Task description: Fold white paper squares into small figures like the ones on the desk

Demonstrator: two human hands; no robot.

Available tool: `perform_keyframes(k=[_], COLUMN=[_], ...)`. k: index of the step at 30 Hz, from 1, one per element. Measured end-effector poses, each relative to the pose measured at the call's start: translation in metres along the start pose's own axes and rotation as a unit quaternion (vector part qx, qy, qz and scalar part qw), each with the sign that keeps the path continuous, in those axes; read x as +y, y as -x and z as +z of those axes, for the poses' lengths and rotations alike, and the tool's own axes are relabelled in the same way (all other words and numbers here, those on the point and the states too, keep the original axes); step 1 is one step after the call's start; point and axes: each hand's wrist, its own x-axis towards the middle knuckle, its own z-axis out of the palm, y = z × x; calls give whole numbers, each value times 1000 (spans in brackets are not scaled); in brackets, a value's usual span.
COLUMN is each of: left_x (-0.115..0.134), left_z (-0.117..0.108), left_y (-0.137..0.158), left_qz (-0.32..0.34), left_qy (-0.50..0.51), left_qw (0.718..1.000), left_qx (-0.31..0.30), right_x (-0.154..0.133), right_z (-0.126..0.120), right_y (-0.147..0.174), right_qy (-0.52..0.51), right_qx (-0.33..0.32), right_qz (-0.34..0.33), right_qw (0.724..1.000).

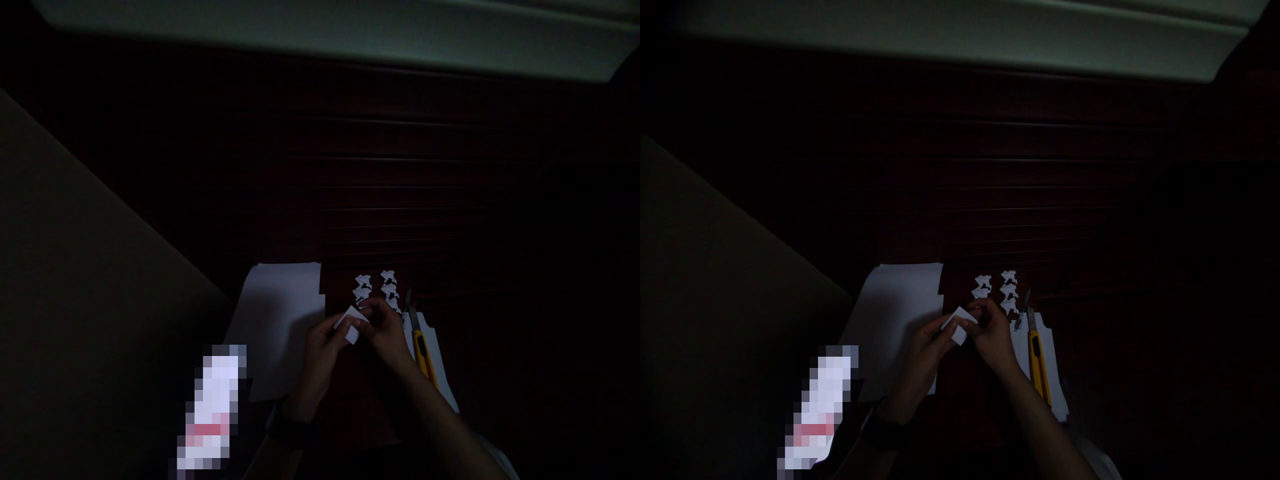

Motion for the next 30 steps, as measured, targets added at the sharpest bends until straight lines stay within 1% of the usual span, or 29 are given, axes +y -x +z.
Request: perform_keyframes(k=[2, 6, 9, 12, 17, 20, 24, 30], left_x=[3, 3, 1, 0, 0, 0, 0, -1], left_z=[-1, -7, -10, -11, -14, -14, -13, -13], left_y=[-1, -7, -10, -10, -10, -11, -10, -11], left_qz=[8, 46, 57, 55, 61, 66, 59, 54], left_qy=[-30, -137, -169, -171, -169, -156, -148, -163], left_qw=[1000, 988, 982, 981, 981, 982, 985, 982], left_qx=[-1, 57, 68, 68, 78, 79, 72, 73], right_x=[-2, -4, -1, 1, 0, -1, -2, -2], right_z=[-1, -2, -2, -3, -6, -8, -9, -10], right_y=[-1, 0, 0, 0, 0, 0, -1, 0], right_qy=[-8, 14, 13, 2, -74, -40, 24, 46], right_qx=[-11, -50, -69, -77, -108, -104, -107, -135], right_qz=[12, 14, 10, 7, 62, 74, 44, 41], right_qw=[1000, 999, 997, 997, 990, 991, 993, 989])
